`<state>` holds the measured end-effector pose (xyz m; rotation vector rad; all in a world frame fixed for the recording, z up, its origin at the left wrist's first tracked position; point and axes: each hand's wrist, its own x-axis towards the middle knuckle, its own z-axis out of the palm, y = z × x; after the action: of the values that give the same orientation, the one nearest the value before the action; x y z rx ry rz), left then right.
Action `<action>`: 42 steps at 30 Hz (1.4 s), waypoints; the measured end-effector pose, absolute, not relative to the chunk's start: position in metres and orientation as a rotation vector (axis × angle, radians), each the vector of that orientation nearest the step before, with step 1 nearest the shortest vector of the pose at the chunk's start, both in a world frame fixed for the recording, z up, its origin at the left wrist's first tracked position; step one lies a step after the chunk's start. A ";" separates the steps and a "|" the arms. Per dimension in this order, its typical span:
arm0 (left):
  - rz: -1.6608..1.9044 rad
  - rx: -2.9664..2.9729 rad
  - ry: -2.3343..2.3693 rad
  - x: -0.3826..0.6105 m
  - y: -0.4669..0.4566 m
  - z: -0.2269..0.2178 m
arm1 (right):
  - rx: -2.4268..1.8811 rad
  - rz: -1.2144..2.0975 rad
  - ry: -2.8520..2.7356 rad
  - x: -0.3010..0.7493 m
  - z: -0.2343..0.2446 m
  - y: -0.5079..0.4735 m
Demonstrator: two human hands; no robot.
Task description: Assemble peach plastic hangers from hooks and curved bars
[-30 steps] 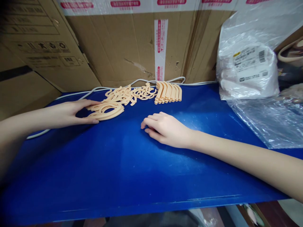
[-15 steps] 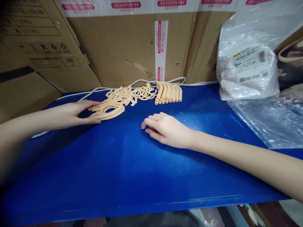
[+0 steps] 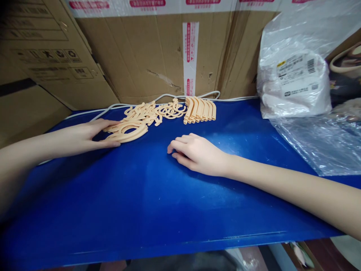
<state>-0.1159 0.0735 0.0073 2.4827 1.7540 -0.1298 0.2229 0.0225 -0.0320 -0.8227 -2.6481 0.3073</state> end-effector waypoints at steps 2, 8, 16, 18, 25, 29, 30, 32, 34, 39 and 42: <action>-0.134 2.489 1.755 -0.115 0.073 0.007 | -0.826 0.307 -2.649 0.223 -0.032 0.022; -0.143 2.510 1.759 -0.113 0.071 0.006 | -0.830 0.313 -2.649 0.222 -0.032 0.022; -0.173 2.542 1.763 -0.110 0.070 0.003 | -0.823 0.293 -2.652 0.223 -0.033 0.023; -0.172 2.564 1.753 -0.110 0.070 0.002 | -0.817 0.286 -2.653 0.223 -0.033 0.023; -0.172 2.592 1.779 -0.109 0.070 -0.002 | -0.812 0.278 -2.651 0.223 -0.034 0.023; -0.181 2.582 1.778 -0.109 0.069 -0.001 | -0.818 0.280 -2.653 0.223 -0.033 0.023; -0.182 2.579 1.778 -0.109 0.069 0.000 | -0.820 0.282 -2.653 0.223 -0.033 0.023; -0.176 2.577 1.771 -0.110 0.070 0.000 | -0.818 0.286 -2.653 0.223 -0.033 0.023; -0.167 2.581 1.759 -0.111 0.070 0.000 | -0.817 0.290 -2.652 0.223 -0.033 0.022; -0.167 2.573 1.747 -0.109 0.071 0.001 | -0.818 0.288 -2.653 0.223 -0.033 0.023; -0.173 2.545 1.764 -0.107 0.070 0.002 | -0.815 0.283 -2.654 0.223 -0.033 0.023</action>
<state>-0.1074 0.0697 0.0024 2.5446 1.7644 -0.1730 0.2227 0.0232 -0.0333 -0.8148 -2.6541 0.2834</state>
